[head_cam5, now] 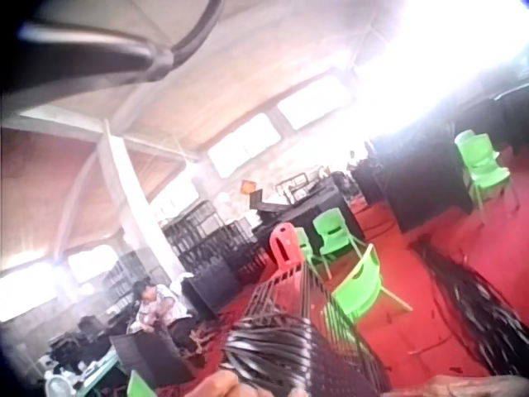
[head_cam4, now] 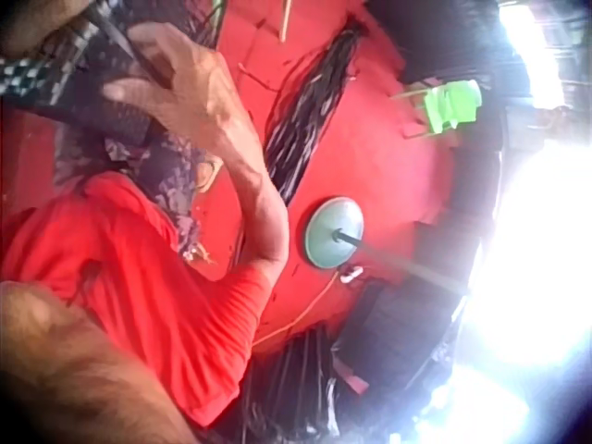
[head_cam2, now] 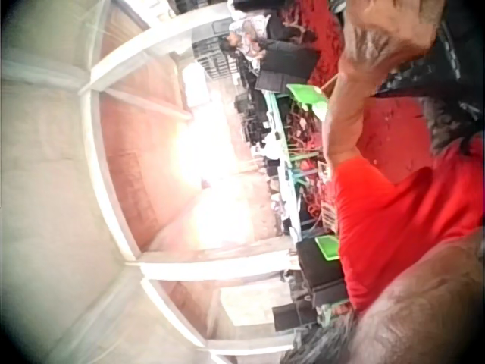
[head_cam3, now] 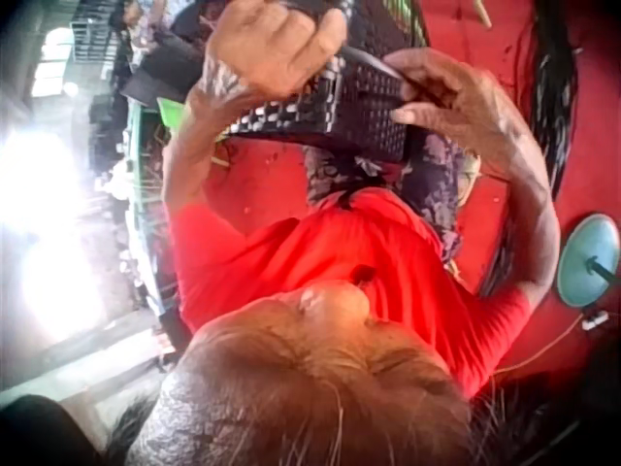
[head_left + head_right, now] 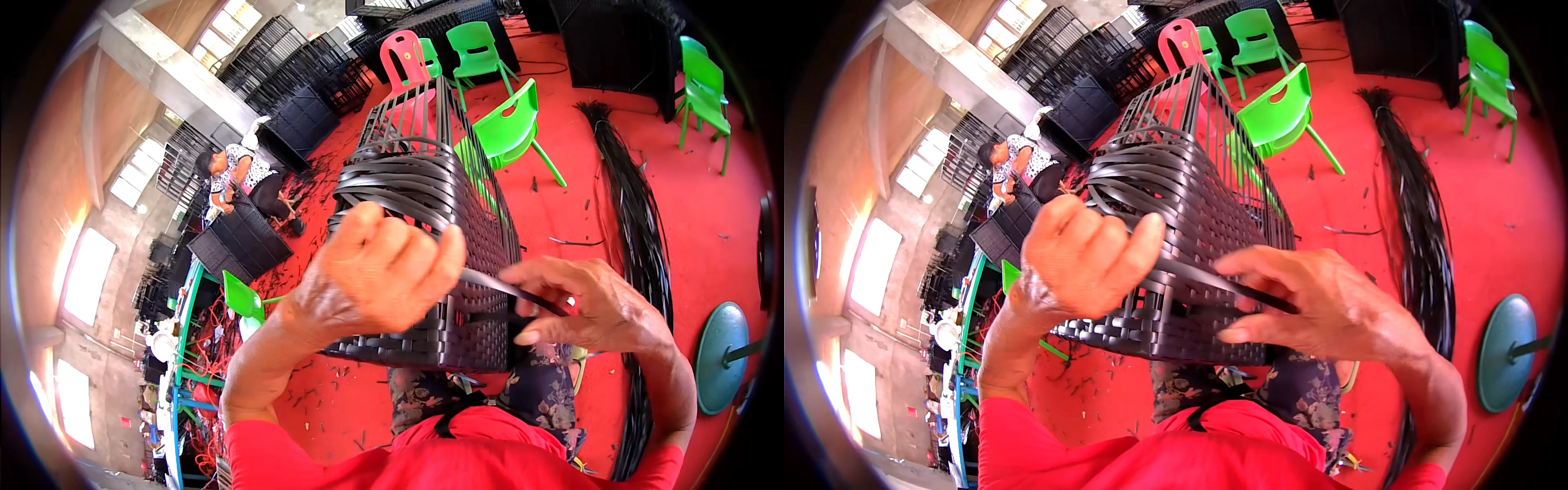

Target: The person weaves black plastic strips through a black plastic chair frame by hand.

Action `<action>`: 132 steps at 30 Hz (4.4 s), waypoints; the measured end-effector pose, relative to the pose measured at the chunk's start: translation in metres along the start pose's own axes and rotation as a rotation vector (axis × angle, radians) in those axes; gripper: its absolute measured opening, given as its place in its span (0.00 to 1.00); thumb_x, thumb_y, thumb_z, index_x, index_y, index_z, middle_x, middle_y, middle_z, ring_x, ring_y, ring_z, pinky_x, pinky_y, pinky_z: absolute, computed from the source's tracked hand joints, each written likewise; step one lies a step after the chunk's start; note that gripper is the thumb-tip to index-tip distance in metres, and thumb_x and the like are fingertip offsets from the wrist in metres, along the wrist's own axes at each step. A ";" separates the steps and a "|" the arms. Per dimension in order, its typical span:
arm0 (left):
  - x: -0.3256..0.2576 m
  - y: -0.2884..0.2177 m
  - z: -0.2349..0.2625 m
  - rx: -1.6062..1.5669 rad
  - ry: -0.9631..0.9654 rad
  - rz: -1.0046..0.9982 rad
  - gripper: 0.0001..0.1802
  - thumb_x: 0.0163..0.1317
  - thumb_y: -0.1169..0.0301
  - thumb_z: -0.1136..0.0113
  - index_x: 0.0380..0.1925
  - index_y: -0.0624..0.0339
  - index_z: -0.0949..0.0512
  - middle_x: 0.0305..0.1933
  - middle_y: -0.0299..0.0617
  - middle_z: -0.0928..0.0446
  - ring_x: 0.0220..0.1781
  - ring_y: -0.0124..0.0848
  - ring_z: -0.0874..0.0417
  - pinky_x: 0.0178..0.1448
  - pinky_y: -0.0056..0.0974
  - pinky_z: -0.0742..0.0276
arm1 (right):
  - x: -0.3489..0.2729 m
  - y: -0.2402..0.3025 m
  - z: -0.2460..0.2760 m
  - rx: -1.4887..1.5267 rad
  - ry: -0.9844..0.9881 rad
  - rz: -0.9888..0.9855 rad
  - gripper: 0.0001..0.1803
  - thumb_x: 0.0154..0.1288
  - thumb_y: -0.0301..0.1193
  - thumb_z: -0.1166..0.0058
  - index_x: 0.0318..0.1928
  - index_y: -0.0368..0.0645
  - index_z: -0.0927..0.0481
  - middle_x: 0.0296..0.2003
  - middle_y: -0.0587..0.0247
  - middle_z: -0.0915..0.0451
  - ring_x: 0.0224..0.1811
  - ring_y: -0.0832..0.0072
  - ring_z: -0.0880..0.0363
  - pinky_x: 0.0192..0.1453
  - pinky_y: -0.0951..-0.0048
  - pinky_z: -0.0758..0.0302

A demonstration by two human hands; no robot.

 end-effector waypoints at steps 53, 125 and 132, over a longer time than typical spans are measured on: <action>-0.052 -0.012 -0.019 -0.473 -0.239 0.068 0.16 0.40 0.70 0.41 0.33 0.64 0.24 0.30 0.37 0.31 0.32 0.29 0.28 0.30 0.32 0.32 | 0.032 0.033 -0.039 -0.366 -0.108 0.078 0.07 0.54 0.26 0.42 0.33 0.38 0.21 0.27 0.53 0.22 0.29 0.58 0.22 0.31 0.65 0.26; -0.151 0.010 -0.038 -1.486 -0.247 0.951 0.08 0.56 0.71 0.43 0.21 0.62 0.27 0.36 0.44 0.23 0.42 0.35 0.23 0.48 0.38 0.30 | 0.074 0.068 -0.094 -0.408 0.054 0.068 0.11 0.62 0.25 0.52 0.44 0.35 0.25 0.35 0.48 0.21 0.36 0.57 0.21 0.39 0.68 0.25; -0.146 0.005 -0.031 -1.229 -0.135 0.837 0.11 0.58 0.64 0.42 0.35 0.59 0.20 0.51 0.48 0.28 0.56 0.41 0.29 0.59 0.42 0.37 | 0.082 0.039 -0.087 -0.036 0.084 -0.237 0.08 0.55 0.21 0.47 0.36 0.38 0.29 0.20 0.71 0.29 0.23 0.87 0.33 0.28 0.78 0.33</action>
Point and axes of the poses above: each hand's wrist, its own x-axis towards the middle knuckle, its own z-axis out of the back of the hand, y = z × x, the point moved 6 cm from there along x, towards the middle knuckle
